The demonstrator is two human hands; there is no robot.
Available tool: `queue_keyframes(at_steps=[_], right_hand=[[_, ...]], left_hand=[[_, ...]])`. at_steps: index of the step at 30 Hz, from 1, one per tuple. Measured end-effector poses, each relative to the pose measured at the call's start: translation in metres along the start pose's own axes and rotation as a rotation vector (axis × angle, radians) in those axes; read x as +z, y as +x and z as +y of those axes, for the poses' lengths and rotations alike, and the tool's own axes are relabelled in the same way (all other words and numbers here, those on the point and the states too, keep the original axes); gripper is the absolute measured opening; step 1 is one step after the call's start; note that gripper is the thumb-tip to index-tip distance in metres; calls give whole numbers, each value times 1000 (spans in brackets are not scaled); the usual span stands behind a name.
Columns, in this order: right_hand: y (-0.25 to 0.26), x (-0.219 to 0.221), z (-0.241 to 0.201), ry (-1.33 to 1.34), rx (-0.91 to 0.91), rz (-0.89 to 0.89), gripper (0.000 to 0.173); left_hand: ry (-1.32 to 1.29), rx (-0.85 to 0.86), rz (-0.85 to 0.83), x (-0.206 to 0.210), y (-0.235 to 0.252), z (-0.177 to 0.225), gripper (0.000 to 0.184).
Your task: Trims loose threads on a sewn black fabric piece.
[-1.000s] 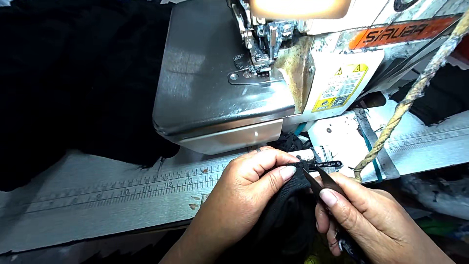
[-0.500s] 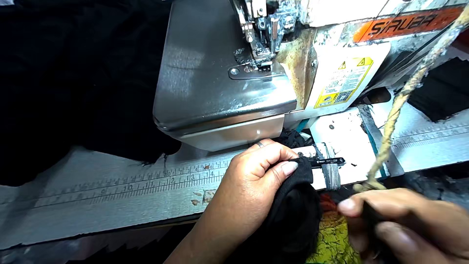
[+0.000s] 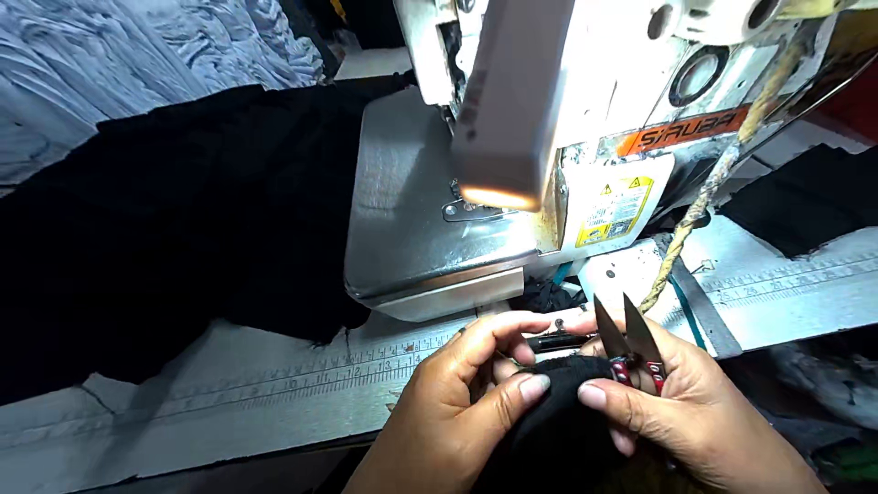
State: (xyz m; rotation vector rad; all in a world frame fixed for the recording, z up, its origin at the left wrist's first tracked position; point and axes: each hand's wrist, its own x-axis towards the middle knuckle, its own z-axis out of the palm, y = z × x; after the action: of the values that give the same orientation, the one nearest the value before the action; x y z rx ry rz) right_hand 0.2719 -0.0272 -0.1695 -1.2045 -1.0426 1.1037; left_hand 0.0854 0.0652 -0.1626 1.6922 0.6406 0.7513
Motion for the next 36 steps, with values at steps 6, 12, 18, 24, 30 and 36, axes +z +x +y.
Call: queue_keyframes(at_steps=[6,12,18,24,30,36], right_hand=[[-4,-1,-2,41,-34,30,31],[-8,5,-5,-139,-181,30,23],[7,14,-12,-62,-92,137,21],[29,23,-6,75,-125,244,26],[30,25,-2,63,-133,218,26],[27,24,3,-127,-195,165,20]], left_hand=[[154,-51,-95,-8,-12,6,23],[-6,-121,-63,-8,-9,7,18],[-117,-96,6,-7,9,17,14],[-297,-171,78,-3,19,19,23],[-299,-178,111,-2,13,13,19],[-398,-137,214,0,8,-2,19]])
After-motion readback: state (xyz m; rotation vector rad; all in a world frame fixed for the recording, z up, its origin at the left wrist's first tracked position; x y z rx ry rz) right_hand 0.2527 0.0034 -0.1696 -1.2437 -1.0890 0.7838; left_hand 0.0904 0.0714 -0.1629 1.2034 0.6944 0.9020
